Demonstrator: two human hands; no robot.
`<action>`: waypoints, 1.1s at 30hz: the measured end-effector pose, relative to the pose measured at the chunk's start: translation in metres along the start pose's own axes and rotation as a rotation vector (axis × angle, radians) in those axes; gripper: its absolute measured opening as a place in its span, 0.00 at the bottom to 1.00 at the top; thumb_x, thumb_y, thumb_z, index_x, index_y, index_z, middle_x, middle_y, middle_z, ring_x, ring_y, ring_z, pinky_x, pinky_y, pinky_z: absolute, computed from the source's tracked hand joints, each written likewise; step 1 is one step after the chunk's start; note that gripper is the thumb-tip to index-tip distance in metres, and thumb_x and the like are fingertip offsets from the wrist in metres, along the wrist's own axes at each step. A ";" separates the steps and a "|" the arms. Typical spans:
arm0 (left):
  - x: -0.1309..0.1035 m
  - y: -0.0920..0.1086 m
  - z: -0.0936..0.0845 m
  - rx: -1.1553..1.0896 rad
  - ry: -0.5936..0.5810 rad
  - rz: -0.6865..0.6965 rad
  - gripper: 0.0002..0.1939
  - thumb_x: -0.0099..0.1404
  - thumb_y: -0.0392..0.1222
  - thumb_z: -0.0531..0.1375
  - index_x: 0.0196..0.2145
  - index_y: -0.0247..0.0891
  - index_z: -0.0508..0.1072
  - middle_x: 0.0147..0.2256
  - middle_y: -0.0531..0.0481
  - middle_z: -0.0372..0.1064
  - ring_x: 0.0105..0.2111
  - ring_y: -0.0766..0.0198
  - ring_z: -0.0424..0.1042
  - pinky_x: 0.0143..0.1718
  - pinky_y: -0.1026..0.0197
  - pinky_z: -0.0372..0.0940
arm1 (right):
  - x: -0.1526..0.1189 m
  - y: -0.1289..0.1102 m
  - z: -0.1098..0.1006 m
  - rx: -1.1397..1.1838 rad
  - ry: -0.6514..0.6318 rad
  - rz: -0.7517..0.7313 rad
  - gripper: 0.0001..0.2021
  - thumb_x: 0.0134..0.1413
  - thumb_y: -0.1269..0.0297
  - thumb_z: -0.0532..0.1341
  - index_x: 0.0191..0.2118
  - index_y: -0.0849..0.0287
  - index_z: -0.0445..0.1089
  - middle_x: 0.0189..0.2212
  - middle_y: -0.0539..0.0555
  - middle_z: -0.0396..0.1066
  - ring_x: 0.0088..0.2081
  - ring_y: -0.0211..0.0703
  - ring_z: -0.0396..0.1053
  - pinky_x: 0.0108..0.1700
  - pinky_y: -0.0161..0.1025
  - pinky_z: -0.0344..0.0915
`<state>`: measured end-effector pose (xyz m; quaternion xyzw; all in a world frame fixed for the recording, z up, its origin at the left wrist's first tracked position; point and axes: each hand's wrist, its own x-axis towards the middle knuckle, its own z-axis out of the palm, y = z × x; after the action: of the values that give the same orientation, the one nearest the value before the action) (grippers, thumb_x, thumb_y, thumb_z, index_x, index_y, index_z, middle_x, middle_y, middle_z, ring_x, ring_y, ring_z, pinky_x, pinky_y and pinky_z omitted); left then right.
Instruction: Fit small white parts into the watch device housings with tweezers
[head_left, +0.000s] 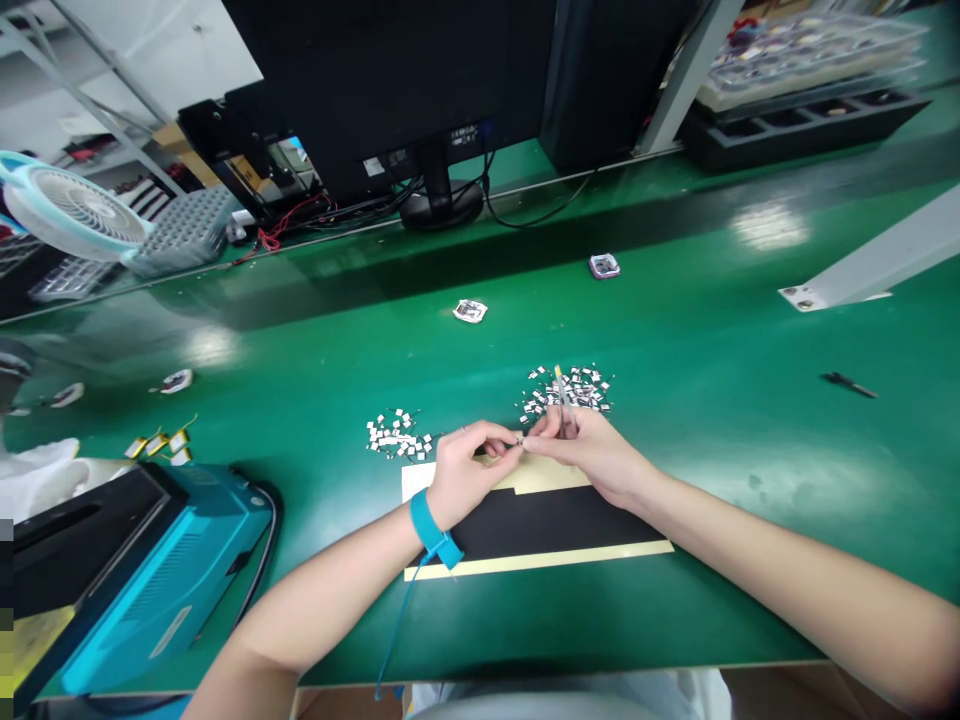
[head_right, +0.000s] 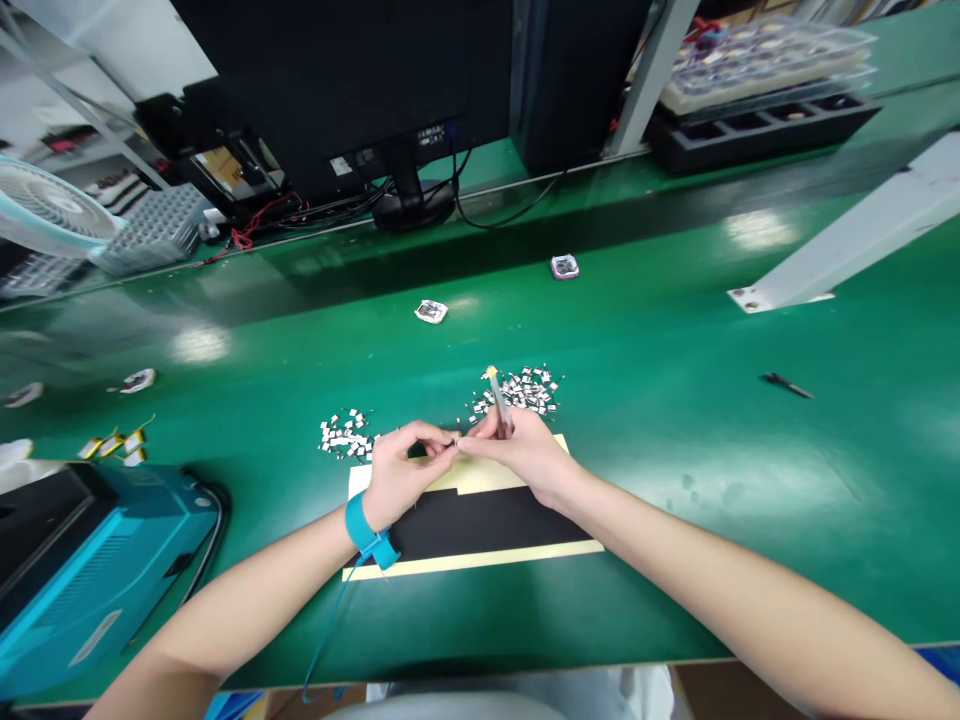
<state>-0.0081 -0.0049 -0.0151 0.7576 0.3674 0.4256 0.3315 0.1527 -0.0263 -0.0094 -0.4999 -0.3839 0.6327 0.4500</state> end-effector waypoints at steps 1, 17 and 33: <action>0.000 0.000 -0.001 -0.007 0.004 -0.012 0.02 0.52 0.34 0.61 0.26 0.34 0.70 0.23 0.51 0.71 0.21 0.72 0.66 0.23 0.70 0.63 | 0.000 0.000 -0.002 -0.007 -0.017 0.011 0.18 0.34 0.60 0.68 0.20 0.61 0.58 0.23 0.48 0.64 0.22 0.31 0.58 0.23 0.29 0.52; 0.034 -0.004 -0.083 0.624 -0.328 -0.079 0.08 0.59 0.32 0.52 0.35 0.36 0.70 0.34 0.47 0.71 0.34 0.61 0.70 0.35 0.61 0.64 | 0.011 -0.017 -0.034 -0.532 0.280 -0.295 0.15 0.38 0.54 0.64 0.26 0.61 0.63 0.21 0.50 0.60 0.19 0.34 0.50 0.21 0.34 0.48; 0.043 -0.032 -0.112 1.022 -0.444 -0.218 0.07 0.54 0.33 0.56 0.26 0.39 0.73 0.26 0.49 0.73 0.27 0.59 0.70 0.26 0.64 0.60 | -0.021 0.006 0.003 -1.052 -0.289 -0.474 0.09 0.45 0.61 0.65 0.30 0.60 0.66 0.23 0.48 0.66 0.25 0.37 0.65 0.26 0.30 0.57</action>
<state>-0.1003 0.0681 0.0226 0.8508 0.5242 -0.0126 0.0342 0.1506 -0.0481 -0.0084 -0.4653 -0.8042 0.3014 0.2141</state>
